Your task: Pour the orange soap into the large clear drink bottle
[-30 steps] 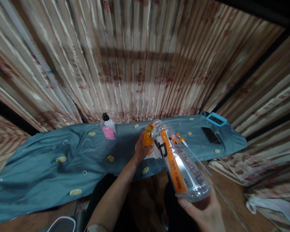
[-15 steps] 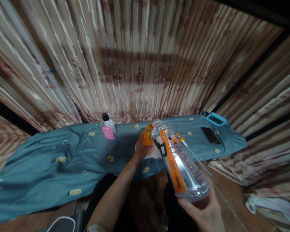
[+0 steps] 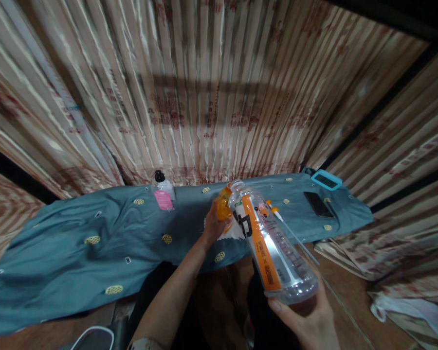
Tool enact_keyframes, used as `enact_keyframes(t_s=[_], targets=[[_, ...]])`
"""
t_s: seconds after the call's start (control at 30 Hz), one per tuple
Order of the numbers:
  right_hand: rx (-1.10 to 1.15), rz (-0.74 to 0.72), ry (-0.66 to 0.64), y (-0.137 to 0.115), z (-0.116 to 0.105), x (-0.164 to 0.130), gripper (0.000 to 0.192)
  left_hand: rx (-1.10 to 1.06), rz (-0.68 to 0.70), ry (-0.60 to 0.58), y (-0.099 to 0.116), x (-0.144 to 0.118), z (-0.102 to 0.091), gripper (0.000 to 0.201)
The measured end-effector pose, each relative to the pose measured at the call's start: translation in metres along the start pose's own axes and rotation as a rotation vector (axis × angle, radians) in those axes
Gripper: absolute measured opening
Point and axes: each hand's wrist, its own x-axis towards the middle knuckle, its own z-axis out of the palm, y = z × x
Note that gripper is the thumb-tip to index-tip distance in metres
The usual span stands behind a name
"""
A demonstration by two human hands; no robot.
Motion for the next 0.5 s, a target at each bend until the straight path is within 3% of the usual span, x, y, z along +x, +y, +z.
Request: enact_keyframes(t_s=[0.5], targets=[[0.031, 0.029, 0.007, -0.0016, 0.0014, -0.001, 0.093, 0.019, 0.023, 0.009, -0.0003, -0.0002, 0.0017, 0.065]])
